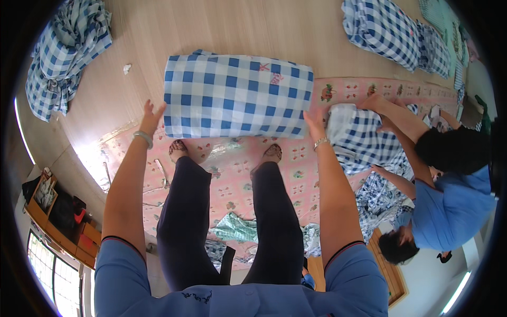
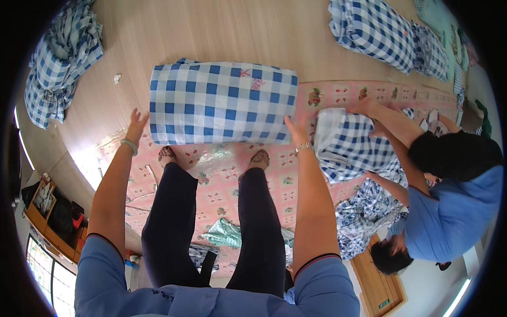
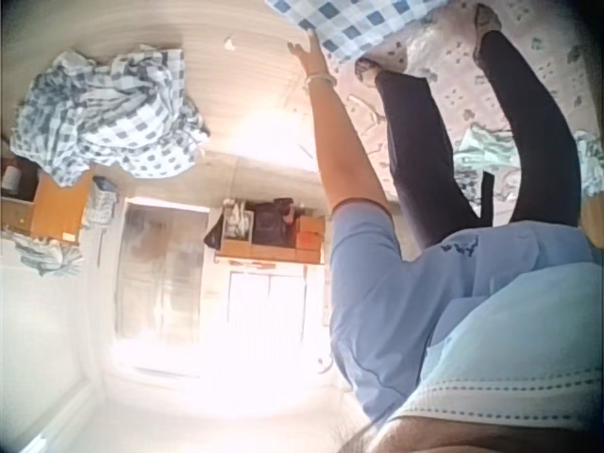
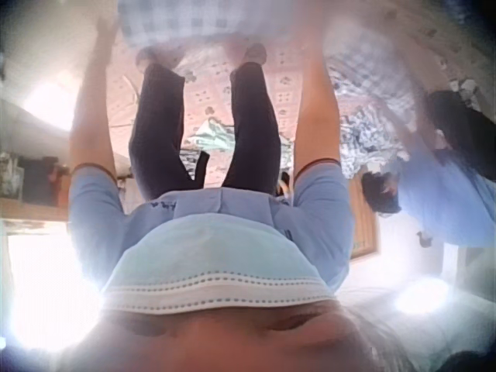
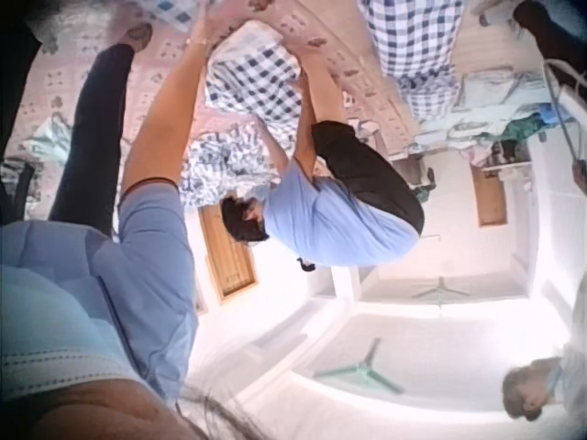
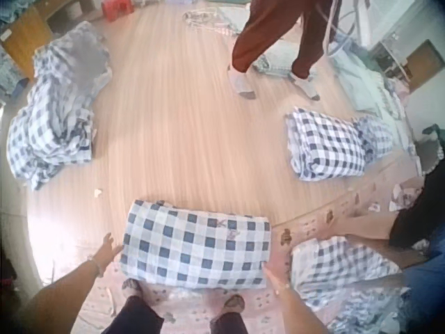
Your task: The person folds multiple pieces of checkered bedding material on floor mats alongside other workers, walks to an office desk to pick up a smartphone connected to a power bank, and then exits into a hallway.
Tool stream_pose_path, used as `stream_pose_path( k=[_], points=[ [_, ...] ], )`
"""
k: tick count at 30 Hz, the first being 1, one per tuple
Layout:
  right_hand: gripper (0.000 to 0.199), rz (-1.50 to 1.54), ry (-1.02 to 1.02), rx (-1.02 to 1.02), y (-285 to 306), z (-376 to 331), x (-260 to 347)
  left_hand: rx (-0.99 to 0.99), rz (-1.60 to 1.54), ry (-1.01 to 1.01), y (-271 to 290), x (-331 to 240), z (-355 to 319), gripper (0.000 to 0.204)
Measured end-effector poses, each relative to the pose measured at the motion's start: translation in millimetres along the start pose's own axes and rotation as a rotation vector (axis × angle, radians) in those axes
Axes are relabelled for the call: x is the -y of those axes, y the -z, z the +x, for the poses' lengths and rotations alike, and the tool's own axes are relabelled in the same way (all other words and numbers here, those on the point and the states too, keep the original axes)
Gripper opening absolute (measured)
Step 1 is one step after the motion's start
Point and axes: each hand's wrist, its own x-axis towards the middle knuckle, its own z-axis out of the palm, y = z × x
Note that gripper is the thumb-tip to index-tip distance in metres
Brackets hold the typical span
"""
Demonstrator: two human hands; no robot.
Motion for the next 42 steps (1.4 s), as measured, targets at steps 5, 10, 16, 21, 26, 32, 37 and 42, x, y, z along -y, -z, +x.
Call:
stream_pose_path(
  k=[5, 10, 16, 21, 26, 32, 37, 42],
  points=[
    [0.091, -0.074, -0.242, -0.049, -53, -4, -9, 0.079, -0.129, -0.021, -53, 28, 24, 0.095],
    [0.074, 0.285, -0.410, 0.193, -64, 11, -18, 0.048, -0.097, 0.017, -73, 15, 24, 0.069],
    [0.051, 0.233, -0.551, 0.284, -32, -78, 47, 0.377, -0.480, 0.422, -22, -27, -89, 0.045],
    [0.045, 0.338, -0.512, 0.357, 17, -174, 105, 0.423, -0.537, 0.547, 37, -62, -203, 0.045],
    [0.057, 0.304, -0.503, 0.404, 75, -262, 167, 0.467, -0.553, 0.531, 68, -134, -304, 0.046],
    [0.053, 0.318, -0.480, 0.257, 123, -375, 310, 0.446, -0.510, 0.377, 105, -211, -366, 0.045],
    [0.054, 0.601, -0.244, 0.397, 163, -379, 294, 0.590, -0.491, 0.261, 114, -301, -411, 0.047],
    [0.052, 0.625, -0.256, 0.384, 198, -384, 329, 0.605, -0.467, 0.300, 107, -342, -426, 0.048]
  ],
)
